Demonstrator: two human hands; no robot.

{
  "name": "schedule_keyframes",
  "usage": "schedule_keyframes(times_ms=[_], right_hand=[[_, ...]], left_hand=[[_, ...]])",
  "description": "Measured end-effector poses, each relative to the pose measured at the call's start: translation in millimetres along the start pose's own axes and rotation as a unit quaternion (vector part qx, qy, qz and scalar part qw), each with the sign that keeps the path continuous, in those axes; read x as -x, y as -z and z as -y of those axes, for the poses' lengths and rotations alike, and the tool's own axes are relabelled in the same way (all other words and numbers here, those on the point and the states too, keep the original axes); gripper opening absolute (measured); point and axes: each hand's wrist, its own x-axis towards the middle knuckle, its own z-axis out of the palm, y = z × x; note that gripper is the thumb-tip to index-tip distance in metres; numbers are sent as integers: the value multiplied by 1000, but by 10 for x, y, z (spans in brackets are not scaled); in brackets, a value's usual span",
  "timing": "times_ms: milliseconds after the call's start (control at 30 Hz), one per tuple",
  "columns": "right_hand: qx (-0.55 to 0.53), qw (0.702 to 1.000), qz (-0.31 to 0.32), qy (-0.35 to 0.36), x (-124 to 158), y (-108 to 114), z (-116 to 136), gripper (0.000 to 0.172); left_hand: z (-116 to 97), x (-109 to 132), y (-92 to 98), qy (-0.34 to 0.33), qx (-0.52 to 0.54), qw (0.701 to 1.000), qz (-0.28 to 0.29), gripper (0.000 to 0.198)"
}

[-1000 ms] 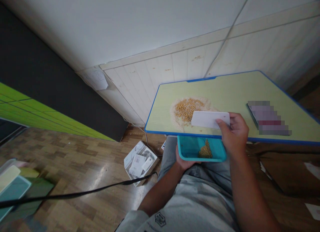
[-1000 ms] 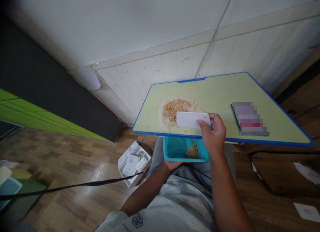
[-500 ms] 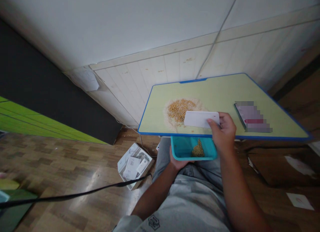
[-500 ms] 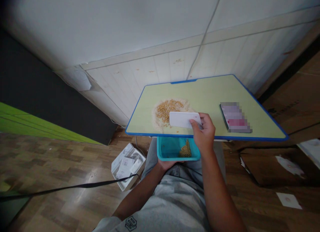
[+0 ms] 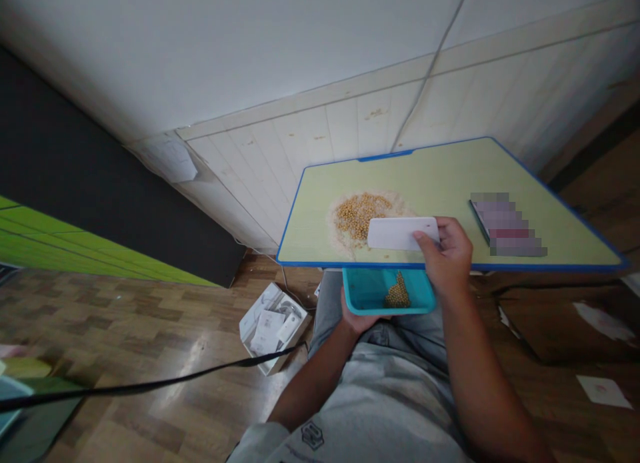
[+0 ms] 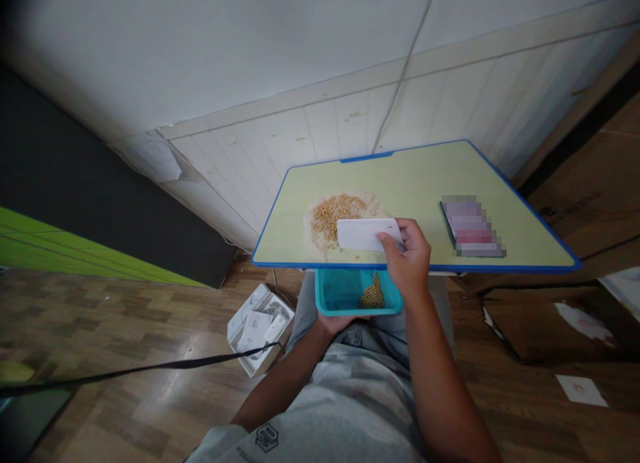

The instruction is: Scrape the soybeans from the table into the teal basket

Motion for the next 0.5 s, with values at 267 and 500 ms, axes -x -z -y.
schedule_keyframes(times_ms=[267, 500], right_hand=[[-6, 1000, -7, 3, -10, 38, 29, 27], [15, 997, -63, 29, -85, 121, -35, 27]], left_hand=[[21, -31, 86, -7, 7, 1000, 21, 78], [33, -61, 316, -5, -9, 999, 33, 85]])
